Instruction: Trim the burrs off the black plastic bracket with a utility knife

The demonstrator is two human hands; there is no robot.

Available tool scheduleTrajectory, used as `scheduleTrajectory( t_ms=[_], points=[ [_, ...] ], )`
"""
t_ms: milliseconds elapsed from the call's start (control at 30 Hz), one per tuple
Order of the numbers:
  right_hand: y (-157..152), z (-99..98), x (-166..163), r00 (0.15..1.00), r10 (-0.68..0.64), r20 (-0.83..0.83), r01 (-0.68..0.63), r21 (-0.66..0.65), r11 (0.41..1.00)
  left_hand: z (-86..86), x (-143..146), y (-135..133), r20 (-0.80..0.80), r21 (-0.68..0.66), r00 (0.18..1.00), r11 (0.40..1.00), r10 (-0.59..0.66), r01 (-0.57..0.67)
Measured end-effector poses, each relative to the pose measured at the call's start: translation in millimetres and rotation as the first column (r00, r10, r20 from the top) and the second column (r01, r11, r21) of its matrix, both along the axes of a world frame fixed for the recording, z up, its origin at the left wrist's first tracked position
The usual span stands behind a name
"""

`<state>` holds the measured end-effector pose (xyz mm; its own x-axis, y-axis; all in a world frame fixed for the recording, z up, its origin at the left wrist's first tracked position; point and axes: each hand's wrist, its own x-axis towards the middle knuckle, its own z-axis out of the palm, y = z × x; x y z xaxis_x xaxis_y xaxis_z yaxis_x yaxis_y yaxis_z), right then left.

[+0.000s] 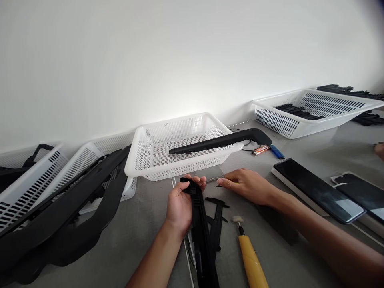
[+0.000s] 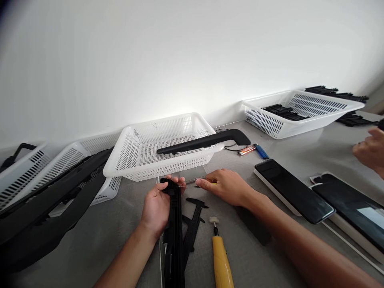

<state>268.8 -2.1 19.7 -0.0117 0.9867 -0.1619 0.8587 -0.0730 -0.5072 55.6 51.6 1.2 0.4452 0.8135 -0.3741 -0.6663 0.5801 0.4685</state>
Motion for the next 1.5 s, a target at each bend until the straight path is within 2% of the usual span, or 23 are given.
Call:
scheduleTrajectory(
  t_ms=[133, 367, 800, 1500],
  points=[
    [-0.6, -1.5, -4.2, 0.997, -0.036, 0.072, 0.038, -0.020, 0.999, -0.3, 0.3, -0.8, -0.004, 0.010, 1.000, 1.000, -0.001, 0.001],
    [-2.7, 1.4, -5.1, 0.992, -0.020, 0.123, 0.026, -0.050, 0.998, -1.9, 0.9, 0.1, 0.016, 0.004, 1.000, 1.000, -0.001, 0.001],
    [-4.9, -0.4, -3.7, 0.995, 0.071, 0.064, -0.069, -0.040, 0.997, -1.1, 1.4, -0.7, 0.010, -0.019, 1.000, 1.000, 0.012, -0.012],
    [-4.9, 0.2, 1.7, 0.995, 0.095, 0.028, -0.093, -0.072, 0.993, -1.0, 1.2, -0.5, 0.003, -0.005, 1.000, 1.000, 0.018, -0.018]
  ],
)
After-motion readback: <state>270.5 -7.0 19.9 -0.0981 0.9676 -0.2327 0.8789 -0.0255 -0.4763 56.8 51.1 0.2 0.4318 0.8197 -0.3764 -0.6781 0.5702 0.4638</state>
